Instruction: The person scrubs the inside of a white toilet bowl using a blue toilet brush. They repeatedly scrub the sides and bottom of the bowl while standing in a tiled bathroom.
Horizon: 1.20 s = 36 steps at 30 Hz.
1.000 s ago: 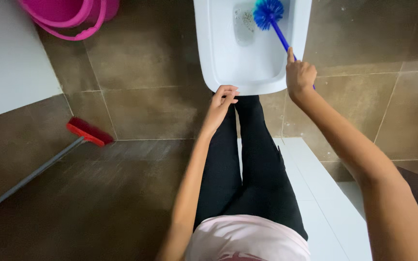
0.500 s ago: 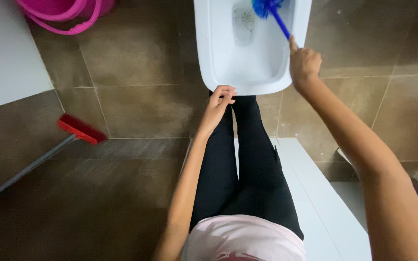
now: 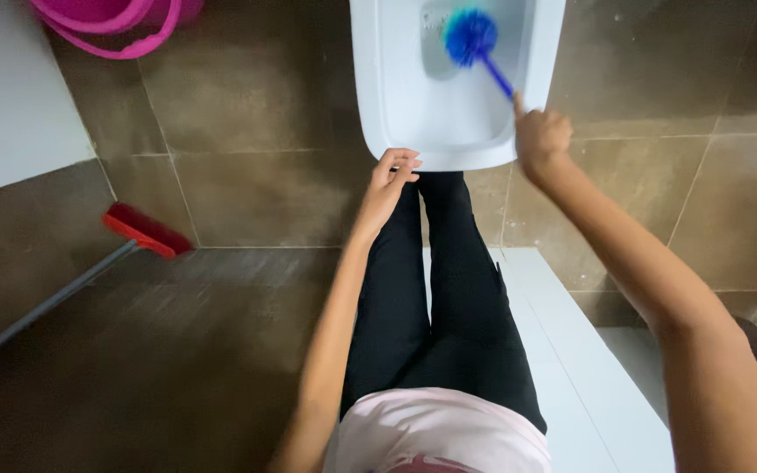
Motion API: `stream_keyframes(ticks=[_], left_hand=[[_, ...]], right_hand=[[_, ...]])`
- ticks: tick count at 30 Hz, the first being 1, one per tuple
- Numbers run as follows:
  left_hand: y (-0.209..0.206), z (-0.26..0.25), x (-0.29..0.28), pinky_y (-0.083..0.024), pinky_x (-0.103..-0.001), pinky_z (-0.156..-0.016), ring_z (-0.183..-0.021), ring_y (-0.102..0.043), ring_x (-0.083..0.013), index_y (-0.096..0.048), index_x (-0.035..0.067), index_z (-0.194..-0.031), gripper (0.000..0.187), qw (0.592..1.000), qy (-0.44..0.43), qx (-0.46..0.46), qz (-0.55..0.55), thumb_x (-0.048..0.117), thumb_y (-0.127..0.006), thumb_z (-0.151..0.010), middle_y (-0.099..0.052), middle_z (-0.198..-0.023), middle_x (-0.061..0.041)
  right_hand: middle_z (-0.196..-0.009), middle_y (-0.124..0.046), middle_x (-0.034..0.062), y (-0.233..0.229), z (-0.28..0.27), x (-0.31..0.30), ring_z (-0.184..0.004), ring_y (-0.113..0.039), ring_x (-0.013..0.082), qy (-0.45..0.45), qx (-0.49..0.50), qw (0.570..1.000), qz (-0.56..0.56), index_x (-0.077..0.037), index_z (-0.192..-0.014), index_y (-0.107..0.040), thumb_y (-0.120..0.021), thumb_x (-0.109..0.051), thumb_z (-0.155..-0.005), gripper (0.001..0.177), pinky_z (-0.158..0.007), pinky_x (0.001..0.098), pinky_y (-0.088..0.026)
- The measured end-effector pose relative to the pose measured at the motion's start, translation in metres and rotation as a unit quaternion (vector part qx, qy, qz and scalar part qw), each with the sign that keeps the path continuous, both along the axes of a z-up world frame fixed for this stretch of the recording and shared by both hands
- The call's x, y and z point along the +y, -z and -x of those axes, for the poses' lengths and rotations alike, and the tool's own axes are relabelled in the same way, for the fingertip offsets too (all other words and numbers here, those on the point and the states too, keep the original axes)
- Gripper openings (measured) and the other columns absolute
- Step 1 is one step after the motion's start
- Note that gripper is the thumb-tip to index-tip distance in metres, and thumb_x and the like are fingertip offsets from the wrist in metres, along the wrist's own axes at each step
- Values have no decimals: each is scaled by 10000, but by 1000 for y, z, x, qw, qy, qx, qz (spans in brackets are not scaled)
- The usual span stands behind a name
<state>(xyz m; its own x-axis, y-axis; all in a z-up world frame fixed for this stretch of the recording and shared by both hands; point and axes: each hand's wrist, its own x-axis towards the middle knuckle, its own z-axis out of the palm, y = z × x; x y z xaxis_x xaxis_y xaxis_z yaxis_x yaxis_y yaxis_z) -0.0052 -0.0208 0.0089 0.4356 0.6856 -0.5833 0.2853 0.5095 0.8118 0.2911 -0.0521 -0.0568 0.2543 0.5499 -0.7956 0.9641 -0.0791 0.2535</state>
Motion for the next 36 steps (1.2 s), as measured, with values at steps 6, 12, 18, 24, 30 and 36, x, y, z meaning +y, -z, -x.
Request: stream_keyframes(ticks=[6,12,18,24,30,36], left_hand=[[2,-11,-5,-543,-345,-931,-1010,-726,-207,-622,85,-1254,301,1000,-6,-12,-4,312,-530,-1079,-720,-1167,-95],[-2,-18,-10,-535,-356,-919,-1017,-728,-207,-619,94,-1250,304,1000,17,-11,2,319,-525,-1069,-731,-1198,-77],[1,-21,-9,-530,-349,-919,-1029,-728,-196,-615,99,-1254,298,1000,10,-8,2,310,-511,-1071,-726,-1206,-82],[4,-16,-11,-521,-345,-935,-1014,-718,-205,-622,90,-1250,295,1000,14,2,2,310,-524,-1078,-731,-1198,-98],[7,-7,-3,-529,-349,-924,-1024,-725,-205,-615,91,-1267,312,1000,-9,-17,5,320,-525,-1075,-722,-1189,-107],[0,-6,-4,-522,-357,-932,-1030,-709,-213,-621,91,-1260,295,1000,4,0,7,293,-517,-1072,-722,-1214,-107]], right_hand=[[-1006,-755,181,-23,54,-43,-885,-743,343,45,193,980,-11,-264,-1666,-208,-521,-187,-991,749,-722,476,-590],[-978,-752,153,-70,-5,-34,-798,-766,282,-20,63,998,10,-283,-1690,-115,-496,-110,-1009,800,-622,425,-629],[-1083,-744,160,-91,14,-11,-930,-737,305,-16,129,988,83,-404,-1666,-120,-501,-142,-1002,809,-736,433,-594],[-1082,-759,136,-84,-1,-7,-925,-758,303,-6,77,996,46,-397,-1686,-171,-480,-86,-992,820,-733,409,-608],[-1141,-718,137,-83,9,-9,-991,-753,286,-14,112,986,123,-382,-1651,-241,-459,-125,-995,738,-807,430,-616],[-1148,-716,167,-62,-27,28,-1007,-732,318,-17,48,996,77,-380,-1624,-292,-470,-225,-1023,645,-852,459,-597]])
